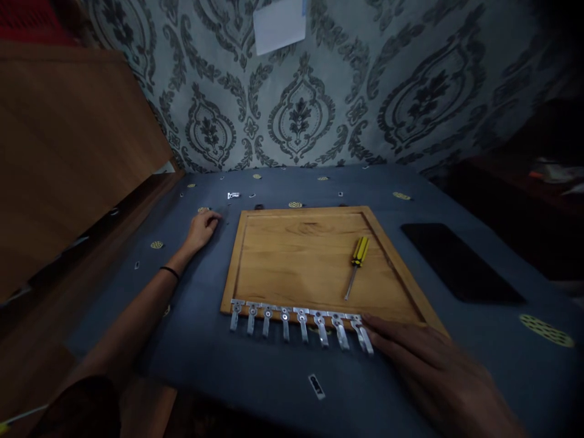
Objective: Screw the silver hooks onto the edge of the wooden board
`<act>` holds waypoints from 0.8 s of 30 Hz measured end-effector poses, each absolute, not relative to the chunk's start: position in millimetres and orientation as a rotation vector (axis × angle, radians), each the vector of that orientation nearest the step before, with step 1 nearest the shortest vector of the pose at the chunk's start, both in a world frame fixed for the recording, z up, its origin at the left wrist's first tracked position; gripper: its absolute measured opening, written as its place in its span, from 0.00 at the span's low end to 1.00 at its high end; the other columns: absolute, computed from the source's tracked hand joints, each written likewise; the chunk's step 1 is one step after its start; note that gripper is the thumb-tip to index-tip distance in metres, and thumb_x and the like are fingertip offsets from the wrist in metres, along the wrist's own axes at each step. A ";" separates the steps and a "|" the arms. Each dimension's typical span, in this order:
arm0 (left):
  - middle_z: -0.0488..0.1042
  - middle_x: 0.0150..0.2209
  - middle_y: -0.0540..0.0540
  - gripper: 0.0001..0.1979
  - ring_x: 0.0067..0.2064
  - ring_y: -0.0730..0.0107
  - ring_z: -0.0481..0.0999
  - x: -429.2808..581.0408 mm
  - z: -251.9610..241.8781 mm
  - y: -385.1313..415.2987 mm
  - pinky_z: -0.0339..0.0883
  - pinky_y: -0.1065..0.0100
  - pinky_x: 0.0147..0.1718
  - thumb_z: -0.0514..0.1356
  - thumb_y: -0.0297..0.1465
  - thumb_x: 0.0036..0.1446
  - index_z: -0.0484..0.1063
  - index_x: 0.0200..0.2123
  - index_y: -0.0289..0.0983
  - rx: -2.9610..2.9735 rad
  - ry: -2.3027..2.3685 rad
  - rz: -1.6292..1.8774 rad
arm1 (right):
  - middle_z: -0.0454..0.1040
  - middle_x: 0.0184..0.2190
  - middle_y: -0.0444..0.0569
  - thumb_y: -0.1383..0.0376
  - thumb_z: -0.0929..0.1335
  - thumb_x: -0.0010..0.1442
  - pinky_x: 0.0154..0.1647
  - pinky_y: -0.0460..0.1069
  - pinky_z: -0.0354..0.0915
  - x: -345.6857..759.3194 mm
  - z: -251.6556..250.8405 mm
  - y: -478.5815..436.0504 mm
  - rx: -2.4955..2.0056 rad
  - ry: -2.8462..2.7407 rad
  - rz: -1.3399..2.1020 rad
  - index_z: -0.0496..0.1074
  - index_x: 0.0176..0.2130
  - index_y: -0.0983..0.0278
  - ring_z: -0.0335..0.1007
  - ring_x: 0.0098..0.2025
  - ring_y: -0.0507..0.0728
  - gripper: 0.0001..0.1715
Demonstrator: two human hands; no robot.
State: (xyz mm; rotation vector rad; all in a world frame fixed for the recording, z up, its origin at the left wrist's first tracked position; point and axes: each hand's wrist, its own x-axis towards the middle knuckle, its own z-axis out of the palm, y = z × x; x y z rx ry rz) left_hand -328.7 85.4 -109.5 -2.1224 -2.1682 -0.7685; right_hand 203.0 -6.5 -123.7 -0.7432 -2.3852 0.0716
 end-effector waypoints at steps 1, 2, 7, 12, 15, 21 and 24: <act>0.74 0.53 0.41 0.18 0.50 0.60 0.77 -326.4 -109.9 83.6 0.76 0.53 0.49 0.62 0.38 0.68 0.71 0.55 0.35 -2.139 -2.161 -0.758 | 0.82 0.51 0.44 0.65 0.64 0.68 0.46 0.53 0.76 204.1 -123.2 -6.2 -0.722 -2.400 0.070 0.77 0.56 0.47 0.82 0.46 0.58 0.22; 0.74 0.53 0.41 0.17 0.50 0.60 0.78 -323.8 -110.2 82.2 0.76 0.54 0.48 0.62 0.38 0.68 0.72 0.55 0.35 -2.157 -2.152 -0.745 | 0.82 0.52 0.45 0.66 0.64 0.68 0.47 0.53 0.76 204.9 -122.8 -5.9 -0.706 -2.412 0.073 0.76 0.57 0.48 0.81 0.47 0.58 0.23; 0.75 0.53 0.41 0.17 0.50 0.60 0.77 -309.3 -107.4 79.0 0.75 0.53 0.49 0.61 0.38 0.68 0.72 0.54 0.35 -2.239 -2.091 -0.640 | 0.82 0.52 0.45 0.68 0.64 0.67 0.47 0.53 0.76 204.2 -120.0 -6.3 -0.705 -2.450 0.073 0.76 0.56 0.49 0.82 0.46 0.58 0.24; 0.75 0.53 0.41 0.16 0.51 0.60 0.77 -302.1 -99.7 76.5 0.75 0.52 0.51 0.61 0.38 0.68 0.72 0.54 0.36 -2.283 -2.048 -0.501 | 0.82 0.51 0.46 0.69 0.63 0.66 0.45 0.53 0.77 200.0 -115.3 -8.5 -0.692 -2.413 0.033 0.76 0.56 0.50 0.82 0.46 0.58 0.25; 0.75 0.54 0.41 0.16 0.51 0.60 0.77 -300.2 -95.2 76.3 0.75 0.53 0.50 0.61 0.38 0.68 0.72 0.54 0.36 -2.285 -2.043 -0.411 | 0.82 0.51 0.46 0.70 0.63 0.66 0.45 0.54 0.77 199.3 -114.8 -8.6 -0.700 -2.412 0.039 0.76 0.57 0.49 0.82 0.45 0.58 0.25; 0.75 0.53 0.41 0.16 0.50 0.61 0.77 -296.7 -88.2 79.6 0.76 0.54 0.49 0.61 0.38 0.68 0.72 0.54 0.36 -2.256 -2.060 -0.263 | 0.83 0.50 0.46 0.71 0.64 0.66 0.44 0.53 0.77 195.7 -108.8 -9.2 -0.676 -2.411 0.008 0.76 0.56 0.50 0.82 0.44 0.57 0.25; 0.75 0.53 0.41 0.16 0.50 0.61 0.77 -295.4 -87.7 78.1 0.76 0.54 0.49 0.61 0.38 0.68 0.72 0.54 0.36 -2.236 -2.069 -0.241 | 0.83 0.48 0.47 0.72 0.63 0.66 0.42 0.51 0.76 190.5 -102.7 -10.7 -0.645 -2.398 -0.063 0.77 0.54 0.53 0.82 0.43 0.56 0.23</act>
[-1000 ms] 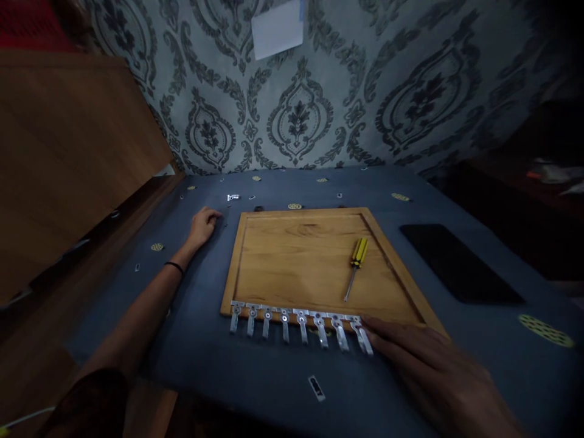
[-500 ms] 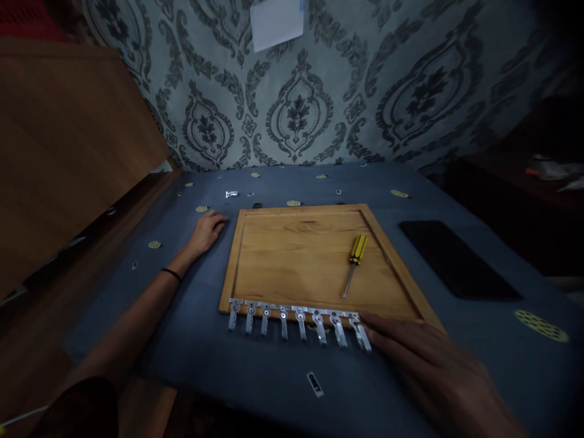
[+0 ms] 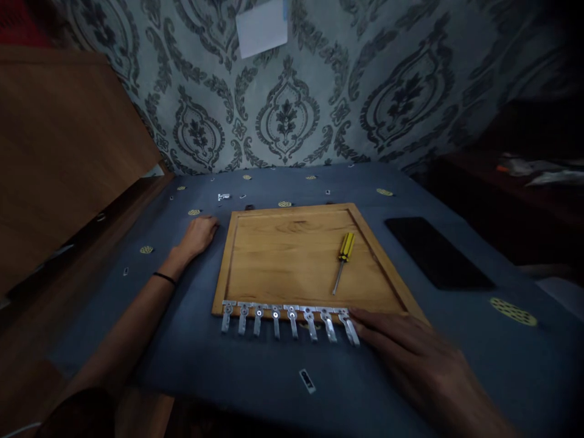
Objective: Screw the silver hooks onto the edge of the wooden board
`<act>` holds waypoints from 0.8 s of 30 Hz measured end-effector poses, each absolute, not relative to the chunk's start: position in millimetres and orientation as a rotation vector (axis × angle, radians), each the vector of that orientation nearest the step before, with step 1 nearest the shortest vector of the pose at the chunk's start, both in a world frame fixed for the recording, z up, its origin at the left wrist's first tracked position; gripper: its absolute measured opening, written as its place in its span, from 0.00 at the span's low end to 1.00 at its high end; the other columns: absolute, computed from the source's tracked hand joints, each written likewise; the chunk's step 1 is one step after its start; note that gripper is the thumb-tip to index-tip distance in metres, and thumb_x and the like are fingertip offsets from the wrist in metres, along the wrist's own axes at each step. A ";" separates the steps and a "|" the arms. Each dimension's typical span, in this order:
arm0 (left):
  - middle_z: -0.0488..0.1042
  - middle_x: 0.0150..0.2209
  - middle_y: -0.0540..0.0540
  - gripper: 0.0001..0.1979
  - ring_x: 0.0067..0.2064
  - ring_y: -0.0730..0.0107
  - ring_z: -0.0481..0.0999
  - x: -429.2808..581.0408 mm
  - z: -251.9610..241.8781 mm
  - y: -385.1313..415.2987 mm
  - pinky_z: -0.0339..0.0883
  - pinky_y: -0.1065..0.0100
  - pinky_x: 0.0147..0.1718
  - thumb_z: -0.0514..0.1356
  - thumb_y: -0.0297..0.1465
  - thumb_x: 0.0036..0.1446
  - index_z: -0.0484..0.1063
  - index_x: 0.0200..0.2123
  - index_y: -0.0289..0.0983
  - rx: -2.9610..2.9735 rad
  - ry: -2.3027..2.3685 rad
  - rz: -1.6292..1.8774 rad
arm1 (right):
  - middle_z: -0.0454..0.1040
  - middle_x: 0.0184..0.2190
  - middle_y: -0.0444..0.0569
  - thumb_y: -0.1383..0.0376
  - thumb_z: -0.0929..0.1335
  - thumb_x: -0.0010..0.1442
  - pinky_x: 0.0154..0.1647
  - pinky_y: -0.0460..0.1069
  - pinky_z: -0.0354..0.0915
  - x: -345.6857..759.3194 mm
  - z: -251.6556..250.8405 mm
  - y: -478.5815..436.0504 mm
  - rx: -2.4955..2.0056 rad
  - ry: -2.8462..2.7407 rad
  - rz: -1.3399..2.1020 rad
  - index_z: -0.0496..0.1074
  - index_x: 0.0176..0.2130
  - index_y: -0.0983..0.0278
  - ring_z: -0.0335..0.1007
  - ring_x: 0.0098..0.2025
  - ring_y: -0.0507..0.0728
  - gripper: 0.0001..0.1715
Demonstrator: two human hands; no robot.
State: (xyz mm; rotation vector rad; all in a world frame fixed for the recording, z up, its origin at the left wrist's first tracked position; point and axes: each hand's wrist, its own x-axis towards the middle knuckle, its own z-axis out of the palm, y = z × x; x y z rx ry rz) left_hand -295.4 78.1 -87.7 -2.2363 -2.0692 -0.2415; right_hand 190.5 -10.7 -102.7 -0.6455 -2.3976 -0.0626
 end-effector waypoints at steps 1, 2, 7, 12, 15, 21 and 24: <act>0.75 0.53 0.41 0.16 0.50 0.61 0.77 -295.2 -87.8 77.0 0.75 0.54 0.49 0.61 0.38 0.68 0.72 0.54 0.36 -2.228 -2.072 -0.242 | 0.84 0.47 0.47 0.72 0.63 0.67 0.41 0.51 0.76 188.8 -101.2 -11.1 -0.632 -2.384 -0.092 0.77 0.53 0.55 0.82 0.42 0.56 0.22; 0.75 0.53 0.41 0.16 0.50 0.60 0.77 -295.1 -88.1 75.7 0.75 0.53 0.49 0.61 0.38 0.68 0.72 0.54 0.36 -2.219 -2.075 -0.245 | 0.84 0.46 0.47 0.73 0.63 0.67 0.40 0.50 0.76 187.2 -100.3 -11.5 -0.625 -2.370 -0.114 0.77 0.52 0.56 0.82 0.42 0.55 0.21; 0.76 0.50 0.42 0.15 0.50 0.61 0.77 -297.6 -86.1 71.8 0.74 0.53 0.50 0.61 0.38 0.68 0.74 0.51 0.35 -2.218 -2.085 -0.260 | 0.84 0.47 0.47 0.75 0.64 0.66 0.41 0.50 0.75 184.5 -101.4 -14.1 -0.650 -2.359 -0.088 0.77 0.51 0.57 0.82 0.42 0.54 0.20; 0.80 0.42 0.43 0.10 0.45 0.58 0.78 -301.4 -77.4 73.0 0.72 0.56 0.50 0.56 0.32 0.64 0.78 0.41 0.38 -2.256 -2.102 -0.319 | 0.84 0.47 0.49 0.74 0.65 0.67 0.43 0.51 0.75 185.6 -101.1 -18.0 -0.689 -2.389 -0.057 0.76 0.51 0.58 0.82 0.43 0.55 0.18; 0.81 0.40 0.45 0.10 0.43 0.57 0.78 -302.2 -71.7 74.9 0.72 0.58 0.49 0.57 0.31 0.59 0.78 0.38 0.39 -2.260 -2.117 -0.359 | 0.83 0.48 0.49 0.74 0.65 0.67 0.44 0.52 0.74 185.5 -99.5 -19.3 -0.704 -2.419 -0.069 0.76 0.51 0.59 0.82 0.43 0.56 0.18; 0.78 0.33 0.49 0.07 0.40 0.62 0.75 -295.6 -69.3 76.7 0.70 0.62 0.50 0.58 0.30 0.57 0.76 0.35 0.38 -2.239 -2.127 -0.419 | 0.83 0.49 0.49 0.75 0.64 0.67 0.44 0.52 0.73 184.0 -97.4 -20.8 -0.710 -2.435 -0.053 0.76 0.51 0.61 0.81 0.43 0.55 0.18; 0.76 0.31 0.50 0.06 0.39 0.62 0.75 -289.0 -68.2 71.7 0.70 0.61 0.50 0.57 0.31 0.56 0.74 0.32 0.39 -2.199 -2.130 -0.469 | 0.83 0.49 0.50 0.74 0.64 0.68 0.43 0.52 0.72 183.2 -96.2 -21.1 -0.713 -2.437 -0.055 0.75 0.50 0.62 0.80 0.43 0.55 0.16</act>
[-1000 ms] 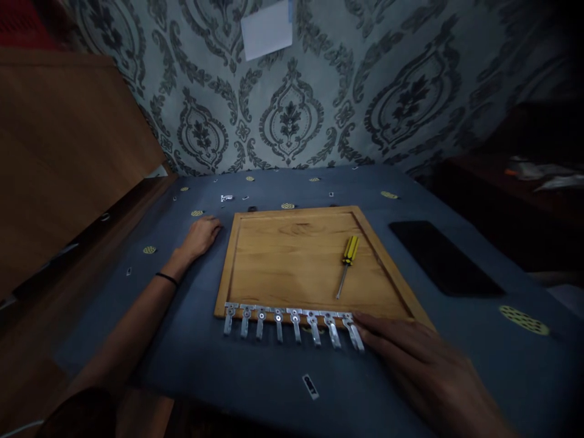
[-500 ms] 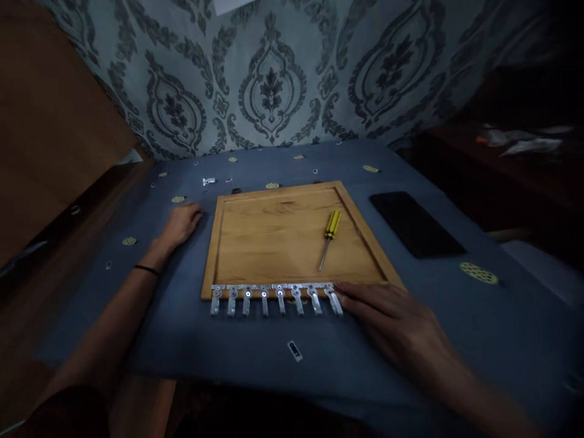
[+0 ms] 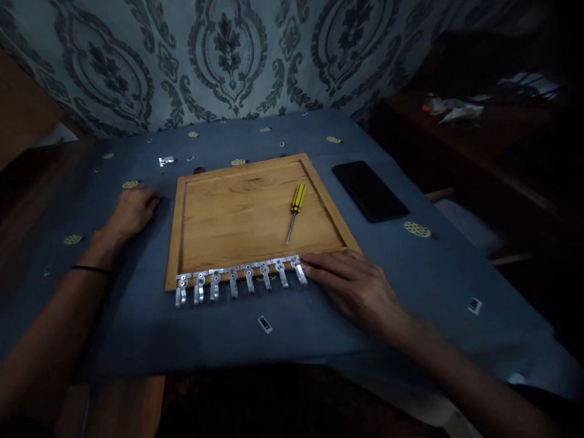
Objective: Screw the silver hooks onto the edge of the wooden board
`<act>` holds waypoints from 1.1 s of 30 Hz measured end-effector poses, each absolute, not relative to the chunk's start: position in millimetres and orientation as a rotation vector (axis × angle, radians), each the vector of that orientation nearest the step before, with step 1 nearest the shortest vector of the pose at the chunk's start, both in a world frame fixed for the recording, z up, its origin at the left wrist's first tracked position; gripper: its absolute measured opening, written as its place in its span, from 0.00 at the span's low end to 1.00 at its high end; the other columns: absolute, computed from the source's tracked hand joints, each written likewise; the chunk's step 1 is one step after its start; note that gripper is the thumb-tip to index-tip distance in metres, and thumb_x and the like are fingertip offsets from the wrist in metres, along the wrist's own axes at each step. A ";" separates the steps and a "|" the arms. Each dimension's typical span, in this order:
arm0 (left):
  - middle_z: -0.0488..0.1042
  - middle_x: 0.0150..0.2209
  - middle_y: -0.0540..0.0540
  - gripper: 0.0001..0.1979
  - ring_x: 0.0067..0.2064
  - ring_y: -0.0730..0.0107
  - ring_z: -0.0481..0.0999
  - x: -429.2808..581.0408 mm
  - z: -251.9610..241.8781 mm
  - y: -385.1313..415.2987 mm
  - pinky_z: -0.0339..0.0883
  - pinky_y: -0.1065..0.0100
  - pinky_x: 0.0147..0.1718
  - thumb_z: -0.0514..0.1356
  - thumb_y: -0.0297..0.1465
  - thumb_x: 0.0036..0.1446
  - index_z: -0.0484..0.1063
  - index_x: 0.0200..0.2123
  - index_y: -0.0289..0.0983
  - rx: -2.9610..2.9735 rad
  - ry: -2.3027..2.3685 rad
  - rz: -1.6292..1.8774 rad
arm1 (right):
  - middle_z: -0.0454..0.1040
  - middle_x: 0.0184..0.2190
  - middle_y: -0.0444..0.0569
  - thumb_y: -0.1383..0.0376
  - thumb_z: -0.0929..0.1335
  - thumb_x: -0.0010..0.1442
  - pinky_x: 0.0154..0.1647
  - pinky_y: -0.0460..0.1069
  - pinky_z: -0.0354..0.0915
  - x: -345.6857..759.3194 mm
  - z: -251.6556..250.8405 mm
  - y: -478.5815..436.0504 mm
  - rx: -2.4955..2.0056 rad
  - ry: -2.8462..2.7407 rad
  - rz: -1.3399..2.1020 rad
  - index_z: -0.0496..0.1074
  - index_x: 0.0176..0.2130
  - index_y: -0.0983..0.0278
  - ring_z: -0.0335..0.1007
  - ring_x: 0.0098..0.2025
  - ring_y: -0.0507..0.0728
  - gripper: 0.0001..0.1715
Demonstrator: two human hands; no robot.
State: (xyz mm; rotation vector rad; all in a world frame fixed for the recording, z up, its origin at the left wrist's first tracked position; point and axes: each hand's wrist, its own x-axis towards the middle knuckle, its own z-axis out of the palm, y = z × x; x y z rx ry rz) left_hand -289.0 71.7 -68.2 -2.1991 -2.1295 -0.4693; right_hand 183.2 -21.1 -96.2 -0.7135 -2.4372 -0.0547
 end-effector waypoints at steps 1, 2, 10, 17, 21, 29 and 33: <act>0.75 0.31 0.50 0.06 0.39 0.61 0.75 -286.4 -66.2 69.1 0.69 0.60 0.50 0.57 0.32 0.56 0.74 0.32 0.40 -2.183 -2.129 -0.493 | 0.83 0.49 0.50 0.74 0.64 0.68 0.43 0.52 0.72 183.1 -95.8 -21.2 -0.713 -2.439 -0.058 0.75 0.49 0.62 0.80 0.42 0.55 0.15; 0.75 0.31 0.50 0.06 0.40 0.61 0.75 -283.5 -63.4 66.1 0.69 0.59 0.50 0.56 0.32 0.56 0.73 0.32 0.40 -2.168 -2.128 -0.520 | 0.83 0.49 0.50 0.75 0.64 0.67 0.43 0.52 0.72 183.1 -95.5 -21.2 -0.713 -2.442 -0.061 0.75 0.49 0.63 0.80 0.42 0.55 0.15; 0.79 0.33 0.50 0.11 0.35 0.63 0.77 -226.6 -28.4 37.2 0.71 0.63 0.39 0.58 0.40 0.55 0.76 0.37 0.43 -2.245 -2.145 -0.759 | 0.83 0.50 0.49 0.74 0.65 0.67 0.44 0.52 0.71 184.4 -97.6 -22.4 -0.738 -2.452 -0.063 0.76 0.51 0.61 0.80 0.42 0.55 0.18; 0.79 0.33 0.50 0.05 0.36 0.68 0.78 -116.8 -7.6 5.1 0.73 0.68 0.37 0.62 0.35 0.56 0.77 0.34 0.41 -3.069 -2.026 -1.056 | 0.82 0.51 0.49 0.75 0.65 0.67 0.45 0.53 0.70 184.2 -99.3 -23.3 -0.727 -2.440 -0.048 0.74 0.51 0.62 0.79 0.42 0.55 0.17; 0.78 0.32 0.51 0.02 0.34 0.71 0.77 -77.4 -6.3 4.0 0.72 0.71 0.34 0.62 0.31 0.58 0.76 0.34 0.41 -3.392 -1.958 -0.910 | 0.82 0.51 0.50 0.75 0.64 0.68 0.43 0.53 0.69 183.4 -95.8 -23.3 -0.723 -2.446 -0.061 0.74 0.52 0.63 0.78 0.41 0.56 0.16; 0.78 0.33 0.50 0.01 0.35 0.71 0.77 -51.5 -23.8 19.0 0.72 0.70 0.34 0.62 0.28 0.58 0.73 0.34 0.39 -3.623 -2.006 -0.780 | 0.82 0.51 0.48 0.74 0.62 0.70 0.46 0.52 0.67 182.3 -89.8 -26.0 -0.755 -2.452 -0.073 0.74 0.51 0.65 0.76 0.43 0.54 0.16; 0.78 0.33 0.50 0.03 0.36 0.70 0.77 -46.9 -23.4 21.2 0.72 0.70 0.35 0.62 0.27 0.57 0.73 0.36 0.38 -3.631 -2.062 -0.683 | 0.82 0.50 0.48 0.72 0.58 0.73 0.46 0.51 0.65 182.7 -86.8 -26.9 -0.763 -2.457 -0.067 0.76 0.49 0.66 0.74 0.44 0.53 0.18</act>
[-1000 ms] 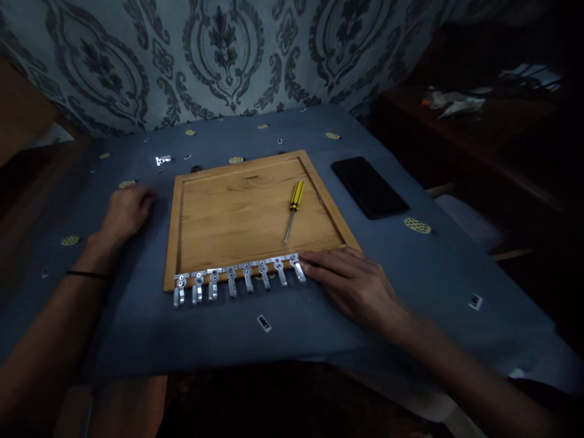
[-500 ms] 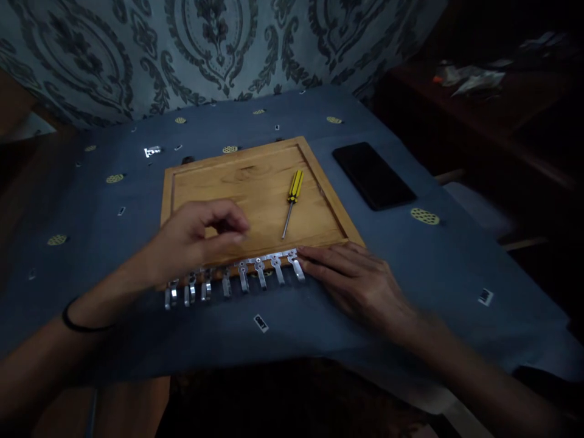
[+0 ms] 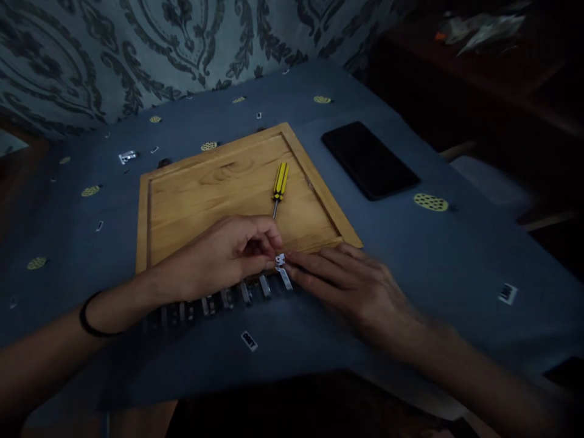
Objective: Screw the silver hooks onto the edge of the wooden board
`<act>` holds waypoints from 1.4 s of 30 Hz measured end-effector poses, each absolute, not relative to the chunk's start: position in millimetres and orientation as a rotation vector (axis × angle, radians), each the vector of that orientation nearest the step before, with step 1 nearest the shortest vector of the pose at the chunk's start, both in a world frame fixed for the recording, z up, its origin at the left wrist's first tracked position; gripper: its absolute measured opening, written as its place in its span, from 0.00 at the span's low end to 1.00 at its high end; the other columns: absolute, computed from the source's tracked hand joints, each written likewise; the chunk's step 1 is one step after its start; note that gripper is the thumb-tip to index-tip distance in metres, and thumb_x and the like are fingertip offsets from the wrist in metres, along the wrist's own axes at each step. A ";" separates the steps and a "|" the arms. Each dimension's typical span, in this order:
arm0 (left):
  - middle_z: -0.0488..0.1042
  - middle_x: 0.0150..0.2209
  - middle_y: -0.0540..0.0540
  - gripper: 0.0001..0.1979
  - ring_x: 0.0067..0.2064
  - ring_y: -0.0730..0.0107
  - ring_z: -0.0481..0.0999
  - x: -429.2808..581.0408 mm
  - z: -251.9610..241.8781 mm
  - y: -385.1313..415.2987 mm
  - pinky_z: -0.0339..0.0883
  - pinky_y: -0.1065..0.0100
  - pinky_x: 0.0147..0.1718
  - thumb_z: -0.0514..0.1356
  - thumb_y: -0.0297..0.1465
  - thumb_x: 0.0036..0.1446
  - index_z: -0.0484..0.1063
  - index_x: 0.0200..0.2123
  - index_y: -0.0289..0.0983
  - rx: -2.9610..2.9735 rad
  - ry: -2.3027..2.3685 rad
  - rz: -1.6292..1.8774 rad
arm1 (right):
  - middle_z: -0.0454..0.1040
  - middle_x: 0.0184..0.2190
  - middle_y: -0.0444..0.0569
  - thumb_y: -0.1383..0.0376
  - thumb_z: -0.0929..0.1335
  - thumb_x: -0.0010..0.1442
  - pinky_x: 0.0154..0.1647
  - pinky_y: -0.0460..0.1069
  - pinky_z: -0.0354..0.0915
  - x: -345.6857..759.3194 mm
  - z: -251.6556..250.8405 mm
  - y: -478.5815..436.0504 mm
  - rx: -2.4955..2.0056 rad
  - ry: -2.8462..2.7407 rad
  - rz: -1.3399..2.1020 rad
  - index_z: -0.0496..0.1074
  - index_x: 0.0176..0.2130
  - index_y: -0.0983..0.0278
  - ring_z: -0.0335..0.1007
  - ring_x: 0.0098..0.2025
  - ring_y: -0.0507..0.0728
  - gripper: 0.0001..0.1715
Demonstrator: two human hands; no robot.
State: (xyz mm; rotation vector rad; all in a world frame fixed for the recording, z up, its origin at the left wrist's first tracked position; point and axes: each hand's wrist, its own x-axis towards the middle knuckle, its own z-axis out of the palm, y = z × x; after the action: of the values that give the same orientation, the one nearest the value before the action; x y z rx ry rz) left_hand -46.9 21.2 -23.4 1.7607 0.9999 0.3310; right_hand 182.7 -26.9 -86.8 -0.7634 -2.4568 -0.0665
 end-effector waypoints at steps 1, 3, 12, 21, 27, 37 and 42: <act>0.78 0.34 0.49 0.03 0.36 0.70 0.77 -46.1 -22.0 21.3 0.72 0.70 0.35 0.62 0.27 0.57 0.73 0.36 0.38 1.754 1.012 0.310 | 0.82 0.50 0.48 0.72 0.57 0.74 0.45 0.51 0.65 182.8 -86.6 -27.0 -0.762 -2.458 -0.073 0.76 0.48 0.66 0.74 0.44 0.53 0.20; 0.77 0.34 0.49 0.03 0.37 0.70 0.77 -44.7 -18.6 20.9 0.71 0.71 0.35 0.62 0.28 0.58 0.73 0.37 0.37 1.739 1.041 0.262 | 0.82 0.48 0.49 0.71 0.55 0.74 0.44 0.51 0.66 182.8 -87.5 -27.0 -0.758 -2.440 -0.075 0.76 0.48 0.67 0.73 0.43 0.54 0.22; 0.77 0.32 0.53 0.04 0.34 0.75 0.76 -36.9 -15.3 18.6 0.69 0.74 0.33 0.62 0.28 0.59 0.73 0.39 0.37 1.705 1.124 0.218 | 0.81 0.48 0.50 0.73 0.56 0.73 0.42 0.53 0.65 179.2 -95.6 -27.8 -0.765 -2.351 -0.031 0.76 0.47 0.67 0.71 0.43 0.55 0.22; 0.77 0.29 0.54 0.04 0.31 0.76 0.76 -33.1 -17.3 16.7 0.70 0.76 0.31 0.63 0.27 0.56 0.73 0.37 0.37 1.674 1.185 0.261 | 0.81 0.49 0.48 0.73 0.55 0.73 0.43 0.53 0.65 177.8 -97.2 -29.6 -0.803 -2.346 -0.025 0.76 0.48 0.67 0.70 0.42 0.55 0.23; 0.77 0.28 0.54 0.05 0.31 0.76 0.77 -31.2 -19.5 15.3 0.71 0.77 0.30 0.64 0.28 0.55 0.73 0.37 0.37 1.623 1.210 0.292 | 0.82 0.48 0.48 0.73 0.54 0.73 0.43 0.53 0.66 176.8 -96.3 -31.0 -0.804 -2.347 -0.049 0.77 0.46 0.67 0.71 0.40 0.54 0.25; 0.76 0.29 0.52 0.08 0.32 0.73 0.77 -30.2 -21.7 14.8 0.71 0.74 0.30 0.65 0.30 0.53 0.72 0.37 0.36 1.629 1.249 0.267 | 0.83 0.44 0.45 0.74 0.57 0.73 0.41 0.50 0.67 180.2 -86.0 -24.1 -0.775 -2.393 -0.105 0.78 0.44 0.67 0.73 0.37 0.53 0.22; 0.76 0.28 0.51 0.09 0.30 0.73 0.76 -29.2 -21.7 13.9 0.71 0.73 0.29 0.65 0.32 0.53 0.71 0.37 0.36 1.630 1.262 0.267 | 0.83 0.42 0.44 0.75 0.57 0.72 0.40 0.51 0.67 179.5 -85.9 -25.0 -0.792 -2.413 -0.097 0.78 0.41 0.65 0.73 0.36 0.53 0.22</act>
State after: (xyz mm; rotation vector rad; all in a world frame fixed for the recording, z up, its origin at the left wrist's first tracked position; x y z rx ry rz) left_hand -29.2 13.9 -21.7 1.6296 1.2616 0.2672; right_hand 179.5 -25.0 -85.9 -0.7922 -2.4130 -0.0968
